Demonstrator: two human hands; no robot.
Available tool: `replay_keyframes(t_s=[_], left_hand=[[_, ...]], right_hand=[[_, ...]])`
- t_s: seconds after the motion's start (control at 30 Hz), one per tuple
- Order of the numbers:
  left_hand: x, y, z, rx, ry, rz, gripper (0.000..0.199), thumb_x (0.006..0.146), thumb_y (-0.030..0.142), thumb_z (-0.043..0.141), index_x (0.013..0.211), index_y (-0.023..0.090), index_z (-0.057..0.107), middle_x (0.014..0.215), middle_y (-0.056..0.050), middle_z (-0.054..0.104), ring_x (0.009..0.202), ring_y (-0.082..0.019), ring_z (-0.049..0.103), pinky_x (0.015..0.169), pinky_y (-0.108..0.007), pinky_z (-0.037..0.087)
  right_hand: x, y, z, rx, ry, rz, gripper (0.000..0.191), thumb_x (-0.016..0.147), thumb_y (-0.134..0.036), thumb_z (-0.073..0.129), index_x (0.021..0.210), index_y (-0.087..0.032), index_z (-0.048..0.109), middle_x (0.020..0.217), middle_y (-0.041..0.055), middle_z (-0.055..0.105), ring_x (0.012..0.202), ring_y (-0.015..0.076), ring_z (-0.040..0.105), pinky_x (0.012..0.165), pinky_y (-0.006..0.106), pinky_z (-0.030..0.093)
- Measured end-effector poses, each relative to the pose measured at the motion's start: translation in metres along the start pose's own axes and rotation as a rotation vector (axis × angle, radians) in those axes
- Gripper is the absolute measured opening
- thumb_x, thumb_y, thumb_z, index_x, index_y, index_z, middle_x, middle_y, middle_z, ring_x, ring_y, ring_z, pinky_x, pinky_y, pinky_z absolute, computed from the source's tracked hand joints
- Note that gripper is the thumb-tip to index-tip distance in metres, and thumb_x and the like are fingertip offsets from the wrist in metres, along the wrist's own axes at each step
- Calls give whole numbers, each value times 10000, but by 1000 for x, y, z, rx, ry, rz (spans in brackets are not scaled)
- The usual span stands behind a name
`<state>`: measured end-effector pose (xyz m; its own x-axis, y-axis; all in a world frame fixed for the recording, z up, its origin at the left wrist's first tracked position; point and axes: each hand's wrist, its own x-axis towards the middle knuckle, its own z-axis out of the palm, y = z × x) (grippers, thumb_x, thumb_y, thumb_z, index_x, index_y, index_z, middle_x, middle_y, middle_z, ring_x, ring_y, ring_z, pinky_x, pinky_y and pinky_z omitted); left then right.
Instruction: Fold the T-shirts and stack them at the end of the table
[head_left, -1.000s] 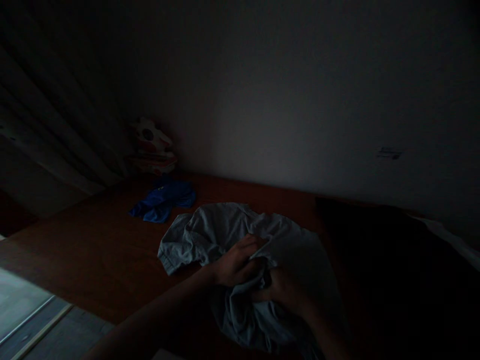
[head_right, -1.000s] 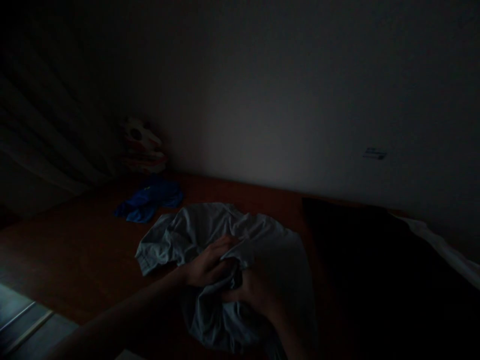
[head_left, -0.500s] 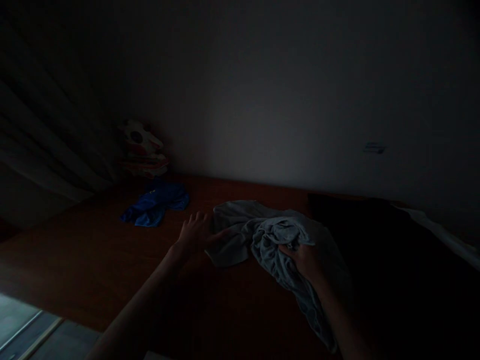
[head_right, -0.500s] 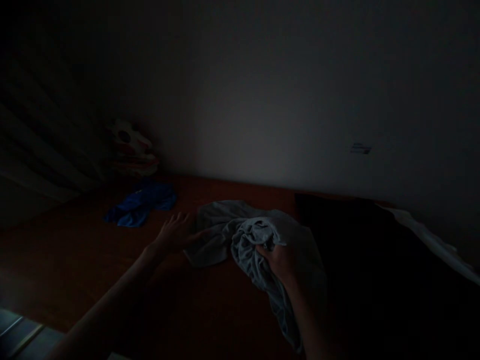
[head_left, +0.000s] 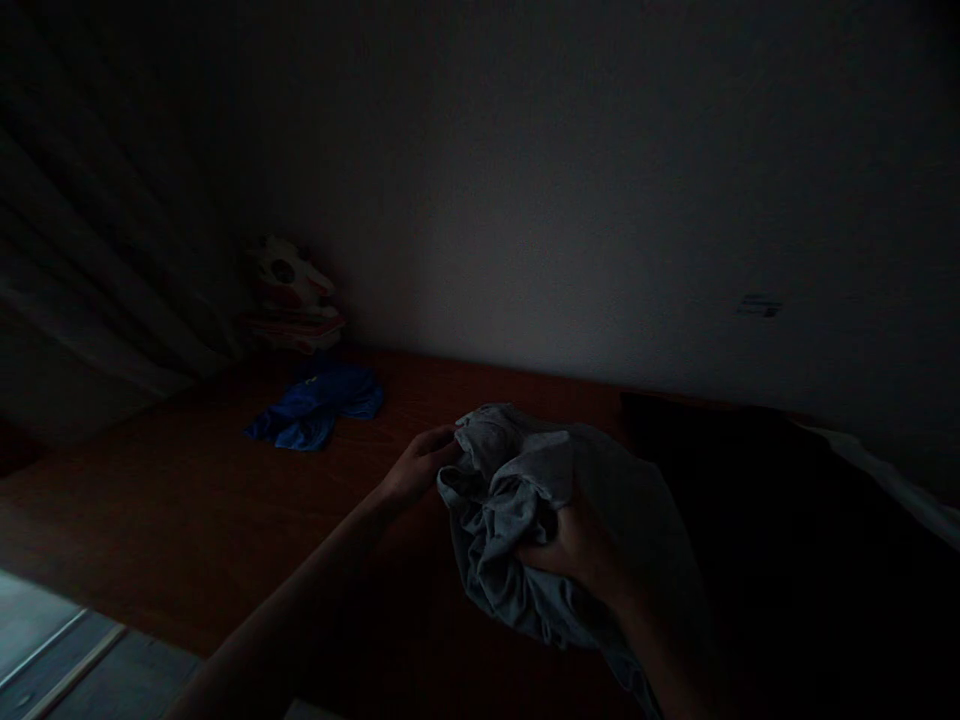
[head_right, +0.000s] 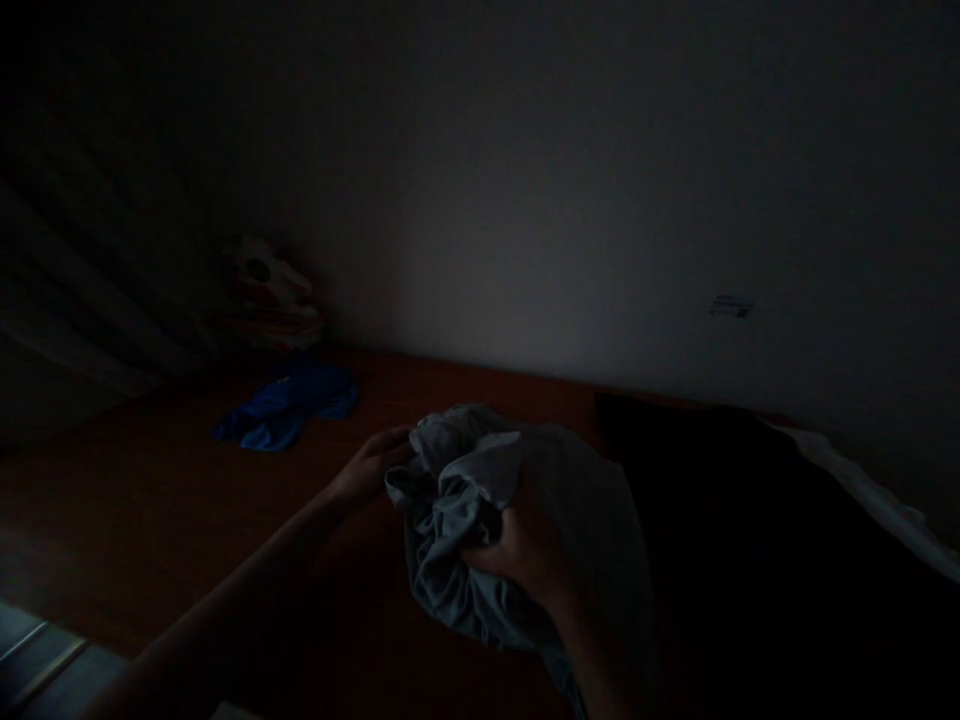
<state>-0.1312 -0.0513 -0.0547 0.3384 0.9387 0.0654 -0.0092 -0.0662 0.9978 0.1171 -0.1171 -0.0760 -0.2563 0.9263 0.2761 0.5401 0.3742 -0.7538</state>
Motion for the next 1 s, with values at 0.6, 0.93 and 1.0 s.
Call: replay_keyframes(t_s=[0.6,0.93,1.0], left_hand=[[0,-35,33,134,76,-50,483,843,609,667,1077,186,654,1058,-79,711,973,-233,669,856,-348,542],[-2,-47,34,535,-119,88,265,923,419,604,1050,206,697,1064,-72,710,960,-217,656,844,-332,514],[-3,-45,35,521,-134,82,276,919,428,616,1066,207,690,1071,-72,714,962,-218,655,840,-330,515]], right_hand=[[17,31,-47,-18,376,191,454,708,-558,729,1073,-286,722,1101,98,769,1180,362,666,1064,555,493],[11,52,-42,-209,254,205,357,606,-438,846,914,-289,745,964,85,788,961,331,740,872,452,575],[18,49,-40,-219,256,154,380,588,-409,846,931,-289,733,975,71,783,987,323,731,910,446,558]])
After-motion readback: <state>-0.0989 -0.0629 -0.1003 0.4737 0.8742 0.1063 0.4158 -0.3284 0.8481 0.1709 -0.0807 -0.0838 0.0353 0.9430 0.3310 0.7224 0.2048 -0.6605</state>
